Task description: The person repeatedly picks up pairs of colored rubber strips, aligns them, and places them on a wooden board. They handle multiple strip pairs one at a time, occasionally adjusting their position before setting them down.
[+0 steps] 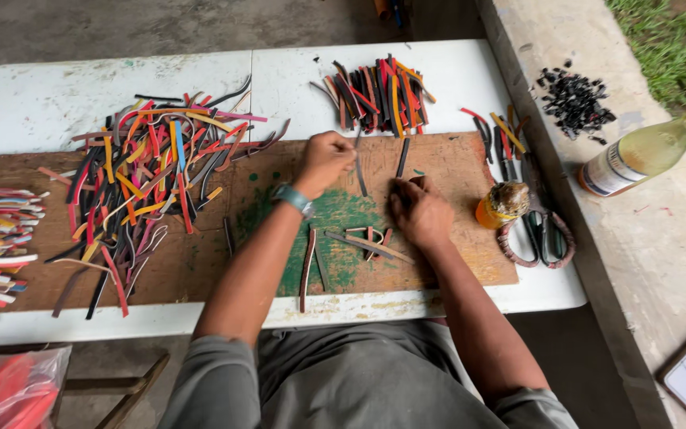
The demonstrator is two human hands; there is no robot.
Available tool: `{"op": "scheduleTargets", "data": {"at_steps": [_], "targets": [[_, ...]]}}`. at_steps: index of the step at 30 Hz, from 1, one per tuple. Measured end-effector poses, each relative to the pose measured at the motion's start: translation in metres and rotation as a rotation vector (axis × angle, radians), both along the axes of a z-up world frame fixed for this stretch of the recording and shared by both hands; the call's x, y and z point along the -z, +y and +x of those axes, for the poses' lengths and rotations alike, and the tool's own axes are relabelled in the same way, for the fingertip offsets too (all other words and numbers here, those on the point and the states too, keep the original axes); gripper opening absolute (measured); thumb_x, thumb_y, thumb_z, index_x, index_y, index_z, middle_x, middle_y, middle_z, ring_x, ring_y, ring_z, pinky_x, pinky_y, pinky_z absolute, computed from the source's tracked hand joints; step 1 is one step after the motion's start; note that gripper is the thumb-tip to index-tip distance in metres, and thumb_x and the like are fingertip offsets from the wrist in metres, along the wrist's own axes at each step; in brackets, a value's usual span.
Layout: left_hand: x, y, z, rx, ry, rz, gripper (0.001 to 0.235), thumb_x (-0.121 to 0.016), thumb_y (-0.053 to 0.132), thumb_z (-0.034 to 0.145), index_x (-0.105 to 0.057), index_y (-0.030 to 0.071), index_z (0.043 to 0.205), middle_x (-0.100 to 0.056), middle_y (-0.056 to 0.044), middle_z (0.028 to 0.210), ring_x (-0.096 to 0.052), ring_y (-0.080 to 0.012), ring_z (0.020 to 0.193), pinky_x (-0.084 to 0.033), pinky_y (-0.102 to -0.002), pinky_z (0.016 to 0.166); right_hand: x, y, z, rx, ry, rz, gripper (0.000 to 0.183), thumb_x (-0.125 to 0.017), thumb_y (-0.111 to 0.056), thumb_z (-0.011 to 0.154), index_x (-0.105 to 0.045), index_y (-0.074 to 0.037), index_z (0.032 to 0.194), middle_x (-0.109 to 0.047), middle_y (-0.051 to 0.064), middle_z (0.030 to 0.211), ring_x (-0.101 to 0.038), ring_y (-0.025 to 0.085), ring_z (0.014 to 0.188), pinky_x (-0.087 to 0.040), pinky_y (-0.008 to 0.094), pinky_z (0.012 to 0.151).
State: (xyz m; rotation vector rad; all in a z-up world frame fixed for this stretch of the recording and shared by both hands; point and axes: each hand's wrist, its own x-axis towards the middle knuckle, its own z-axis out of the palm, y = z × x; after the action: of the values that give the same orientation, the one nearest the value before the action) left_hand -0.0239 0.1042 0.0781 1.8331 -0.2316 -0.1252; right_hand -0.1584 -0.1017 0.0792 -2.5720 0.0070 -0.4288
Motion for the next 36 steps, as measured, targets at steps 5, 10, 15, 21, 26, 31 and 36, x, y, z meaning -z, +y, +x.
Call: {"op": "scheduleTargets", "data": {"at_steps": [5, 10, 15, 21, 26, 31, 36], "targets": [[-0.003, 0.049, -0.063, 0.021, 0.244, -0.338, 0.009, -0.073, 0.006, 0.087, -0.064, 0.005, 0.088, -0.073, -0.012, 0.09, -0.073, -0.0176, 0.082, -0.065, -0.03, 0.072, -0.003, -0.006, 0.0, 0.086, 0.123, 0.237, 0.024, -0.076, -0.028, 0.092, -0.069, -0.016, 0.112, -0.075, 0.005, 0.107, -0.073, 0.027, 0.09, -0.057, 0.041, 0.08], [0.031, 0.045, -0.12, 0.068, 0.277, -0.393, 0.004, -0.069, 0.002, 0.091, -0.064, 0.002, 0.092, -0.072, -0.011, 0.089, -0.071, -0.0182, 0.081, -0.061, -0.03, 0.072, -0.028, -0.012, -0.035, -0.098, 0.066, 0.546, 0.033, -0.084, -0.017, 0.085, -0.064, -0.007, 0.109, -0.073, 0.011, 0.102, -0.072, 0.025, 0.091, -0.059, 0.036, 0.079], [0.05, 0.036, -0.136, -0.021, 0.076, -0.228, 0.012, -0.067, 0.003, 0.09, -0.059, -0.001, 0.097, -0.075, -0.014, 0.089, -0.075, -0.02, 0.084, -0.058, -0.03, 0.072, -0.026, -0.018, -0.085, -0.401, 0.133, 0.145, 0.036, -0.084, -0.013, 0.079, -0.075, -0.006, 0.113, -0.077, 0.014, 0.101, -0.073, 0.026, 0.084, -0.059, 0.036, 0.075], [0.021, 0.029, -0.153, -0.139, -0.083, 0.124, 0.029, -0.074, 0.01, 0.086, -0.056, 0.001, 0.107, -0.077, -0.017, 0.088, -0.076, -0.0288, 0.081, -0.057, -0.037, 0.069, 0.0, -0.037, -0.07, -0.078, 0.363, 0.94, 0.022, -0.073, -0.006, 0.094, -0.074, 0.006, 0.113, -0.077, 0.013, 0.094, -0.068, 0.016, 0.077, -0.057, 0.029, 0.067], [0.02, 0.027, -0.152, -0.109, -0.166, 0.192, 0.025, -0.071, 0.009, 0.09, -0.057, 0.002, 0.109, -0.078, -0.016, 0.087, -0.076, -0.0302, 0.082, -0.056, -0.038, 0.071, 0.013, -0.077, -0.082, -0.017, 0.246, 1.463, 0.022, -0.068, -0.001, 0.096, -0.067, 0.008, 0.116, -0.076, 0.016, 0.097, -0.07, 0.018, 0.075, -0.06, 0.028, 0.067], [0.014, 0.039, -0.142, -0.021, -0.09, -0.139, 0.008, -0.065, 0.003, 0.096, -0.063, -0.001, 0.104, -0.077, -0.014, 0.097, -0.075, -0.0217, 0.086, -0.059, -0.034, 0.076, 0.01, -0.067, -0.083, -0.087, 0.343, 1.648, 0.028, -0.063, -0.002, 0.099, -0.067, 0.005, 0.126, -0.073, 0.014, 0.104, -0.073, 0.018, 0.083, -0.062, 0.031, 0.076], [-0.013, 0.037, -0.153, 0.054, -0.139, -0.166, 0.02, -0.069, -0.001, 0.097, -0.072, 0.0, 0.116, -0.077, -0.009, 0.109, -0.075, -0.0166, 0.094, -0.059, -0.03, 0.08, 0.002, -0.036, -0.078, -0.185, 0.396, 1.984, 0.022, -0.059, -0.005, 0.102, -0.059, -0.002, 0.124, -0.072, 0.011, 0.11, -0.075, 0.023, 0.096, -0.064, 0.039, 0.083]]}}
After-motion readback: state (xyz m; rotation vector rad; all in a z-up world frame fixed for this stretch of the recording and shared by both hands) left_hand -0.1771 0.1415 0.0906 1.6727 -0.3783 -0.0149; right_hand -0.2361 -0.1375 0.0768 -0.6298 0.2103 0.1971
